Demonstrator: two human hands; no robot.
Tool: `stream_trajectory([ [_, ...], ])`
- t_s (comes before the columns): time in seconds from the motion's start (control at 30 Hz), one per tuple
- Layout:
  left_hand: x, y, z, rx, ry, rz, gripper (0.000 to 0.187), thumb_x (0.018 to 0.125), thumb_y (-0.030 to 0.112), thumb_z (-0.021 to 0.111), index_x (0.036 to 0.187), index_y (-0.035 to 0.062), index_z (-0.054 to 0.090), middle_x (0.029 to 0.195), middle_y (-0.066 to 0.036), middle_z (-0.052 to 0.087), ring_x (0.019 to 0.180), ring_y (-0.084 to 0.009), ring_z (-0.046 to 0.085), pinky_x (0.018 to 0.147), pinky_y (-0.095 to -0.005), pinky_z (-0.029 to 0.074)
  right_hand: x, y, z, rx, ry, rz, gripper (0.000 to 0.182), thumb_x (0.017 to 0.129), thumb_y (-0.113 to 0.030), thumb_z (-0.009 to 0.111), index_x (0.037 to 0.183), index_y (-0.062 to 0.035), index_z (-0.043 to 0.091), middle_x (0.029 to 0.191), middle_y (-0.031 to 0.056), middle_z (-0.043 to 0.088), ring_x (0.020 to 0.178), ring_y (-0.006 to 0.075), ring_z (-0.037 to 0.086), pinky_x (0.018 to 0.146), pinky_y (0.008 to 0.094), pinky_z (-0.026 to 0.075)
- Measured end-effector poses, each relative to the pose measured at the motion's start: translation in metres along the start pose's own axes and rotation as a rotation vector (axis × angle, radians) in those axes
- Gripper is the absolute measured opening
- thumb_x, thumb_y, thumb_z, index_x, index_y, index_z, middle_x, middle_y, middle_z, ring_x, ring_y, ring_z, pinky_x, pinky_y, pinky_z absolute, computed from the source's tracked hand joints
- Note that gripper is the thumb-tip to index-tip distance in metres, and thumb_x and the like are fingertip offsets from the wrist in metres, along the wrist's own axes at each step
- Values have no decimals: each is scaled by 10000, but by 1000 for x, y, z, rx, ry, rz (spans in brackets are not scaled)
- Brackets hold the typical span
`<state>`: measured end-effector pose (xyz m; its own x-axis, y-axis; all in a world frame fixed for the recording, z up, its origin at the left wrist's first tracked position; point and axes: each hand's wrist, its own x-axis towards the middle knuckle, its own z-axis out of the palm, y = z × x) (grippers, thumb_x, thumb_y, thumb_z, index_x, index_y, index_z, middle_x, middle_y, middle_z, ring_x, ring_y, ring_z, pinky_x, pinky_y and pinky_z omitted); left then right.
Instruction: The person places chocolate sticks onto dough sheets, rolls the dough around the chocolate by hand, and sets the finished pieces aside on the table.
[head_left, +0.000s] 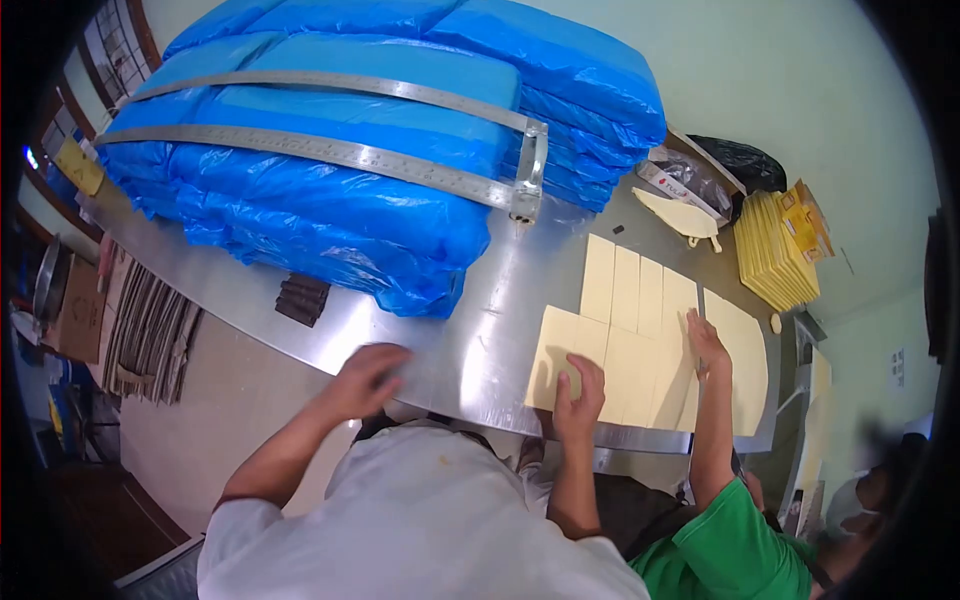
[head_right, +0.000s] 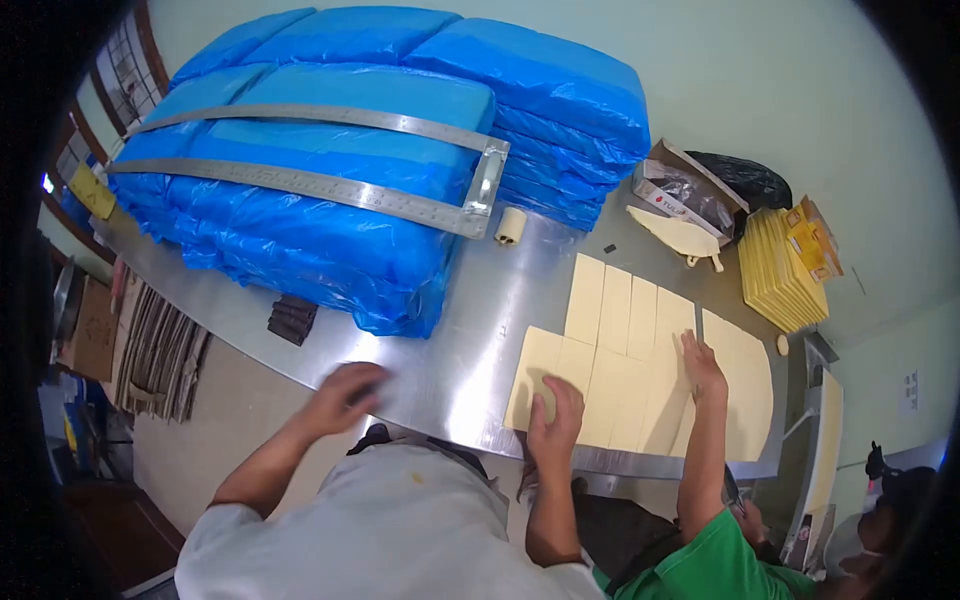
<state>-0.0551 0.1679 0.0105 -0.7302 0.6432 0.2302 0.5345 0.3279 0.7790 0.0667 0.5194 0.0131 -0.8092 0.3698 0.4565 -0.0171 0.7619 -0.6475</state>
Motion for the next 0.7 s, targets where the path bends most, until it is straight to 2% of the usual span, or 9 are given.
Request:
stream_trajectory([
  [0.13,-53,-29,-52,102,347,-201,320,869,40,670,1187,6,665,1102,-170,694,995,-318,673,913,-392,510,71,20,2,-181,-244,-127,375,869,-52,662,1235,11,615,1216,235,651,1124,433,606,1003,479,471],
  [0.2,-63,-29,-52,1,434,-246,301,876,23,655,1176,-9,665,1067,-167,697,968,-283,676,901,-365,507,104,34,12,-237,-330,-205,402,852,-51,670,1244,20,614,1213,246,654,1123,437,612,987,474,491],
  [0.23,-69,-29,-50,-44,482,-272,292,880,15,647,1170,-16,666,1050,-166,698,955,-266,677,895,-352,505,115,40,15,-259,-438,-167,401,852,-49,666,1244,19,618,1216,244,655,1129,428,616,985,468,496],
  [0.3,-79,-26,-39,-95,494,-276,274,890,13,636,1159,-22,671,1032,-157,701,951,-246,673,886,-342,504,125,48,17,-292,-656,-87,399,852,-46,658,1244,16,625,1221,240,658,1142,411,623,980,457,507],
  [0.4,-95,-28,-22,-184,528,-321,240,913,25,630,1143,-22,682,1006,-141,712,945,-215,672,882,-328,503,133,61,20,-227,-705,-73,410,850,-85,667,1248,7,632,1133,209,686,1021,368,667,899,421,530],
  [0.5,-109,-29,-12,-262,528,-402,214,932,38,628,1130,-18,688,1001,-125,720,952,-193,672,887,-323,503,149,56,21,-285,-818,7,381,853,-133,701,1205,2,651,1009,148,684,915,256,673,853,369,527],
  [0.6,-107,-26,-20,-248,496,-380,211,936,35,624,1130,-15,690,1004,-122,720,954,-192,672,885,-320,504,161,43,24,-372,-935,176,331,821,-181,757,1086,3,681,862,104,640,788,213,618,784,343,506],
  [0.63,-106,-28,-21,-247,502,-375,213,936,36,624,1133,-15,689,1005,-121,721,954,-191,671,885,-321,504,164,55,26,-397,-952,135,303,800,-194,794,996,5,675,800,88,628,757,196,595,751,338,494],
  [0.7,-106,-33,-24,-244,514,-366,217,938,38,623,1139,-13,689,1006,-119,722,954,-190,671,886,-323,505,161,60,23,-322,-885,-18,304,807,-190,801,992,8,664,777,81,629,747,191,588,752,338,494],
])
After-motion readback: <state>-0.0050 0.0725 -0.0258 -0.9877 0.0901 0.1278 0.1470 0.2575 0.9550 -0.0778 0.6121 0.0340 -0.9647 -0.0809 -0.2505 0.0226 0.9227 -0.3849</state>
